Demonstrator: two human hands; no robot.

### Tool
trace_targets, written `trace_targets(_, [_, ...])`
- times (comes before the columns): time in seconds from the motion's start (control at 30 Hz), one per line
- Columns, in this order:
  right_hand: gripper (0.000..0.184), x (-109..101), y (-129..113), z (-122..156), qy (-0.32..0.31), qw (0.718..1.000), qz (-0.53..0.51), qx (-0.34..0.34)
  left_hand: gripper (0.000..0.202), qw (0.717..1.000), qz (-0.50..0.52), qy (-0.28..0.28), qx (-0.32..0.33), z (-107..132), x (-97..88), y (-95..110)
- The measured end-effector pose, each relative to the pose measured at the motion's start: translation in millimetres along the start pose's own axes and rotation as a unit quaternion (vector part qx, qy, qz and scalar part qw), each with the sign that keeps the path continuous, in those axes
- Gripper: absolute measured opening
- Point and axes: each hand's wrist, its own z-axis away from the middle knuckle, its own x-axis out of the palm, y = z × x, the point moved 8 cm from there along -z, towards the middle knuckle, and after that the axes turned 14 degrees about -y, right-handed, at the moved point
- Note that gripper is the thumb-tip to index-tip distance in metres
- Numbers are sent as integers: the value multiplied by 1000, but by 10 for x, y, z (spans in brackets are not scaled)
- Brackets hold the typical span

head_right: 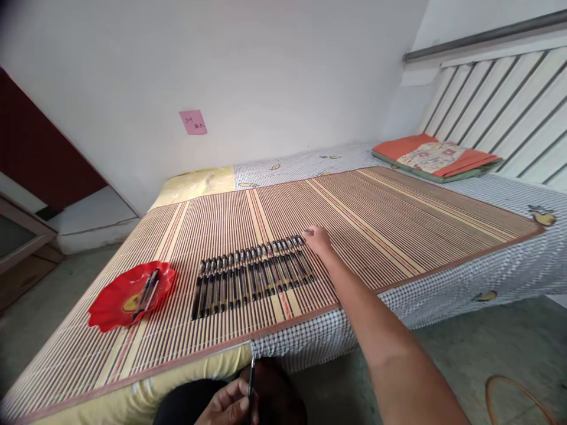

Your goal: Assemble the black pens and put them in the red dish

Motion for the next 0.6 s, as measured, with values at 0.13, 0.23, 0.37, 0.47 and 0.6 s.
trace_targets(0.13, [33, 48, -199, 820, -3, 996, -73, -60, 41, 995, -45, 74, 56, 155, 125, 271])
trace_targets(0.23, [34, 373, -353, 1692, -105, 964, -208, -125, 40, 985, -63, 122, 108, 270, 188, 438])
trace_targets(0.37, [34, 1024, -490, 2695, -273, 904, -306, -122, 44, 972, -105, 150, 146, 354, 286, 526])
trace_targets(0.47, [34, 1290, -572, 3024, -281, 881, -362, -122, 45, 964, -144, 156, 163, 404, 413, 556])
trace_targets(0.6, [34, 1340, -656, 3133, -241, 875, -402, -121, 45, 948, -189, 173, 187, 513, 552, 594])
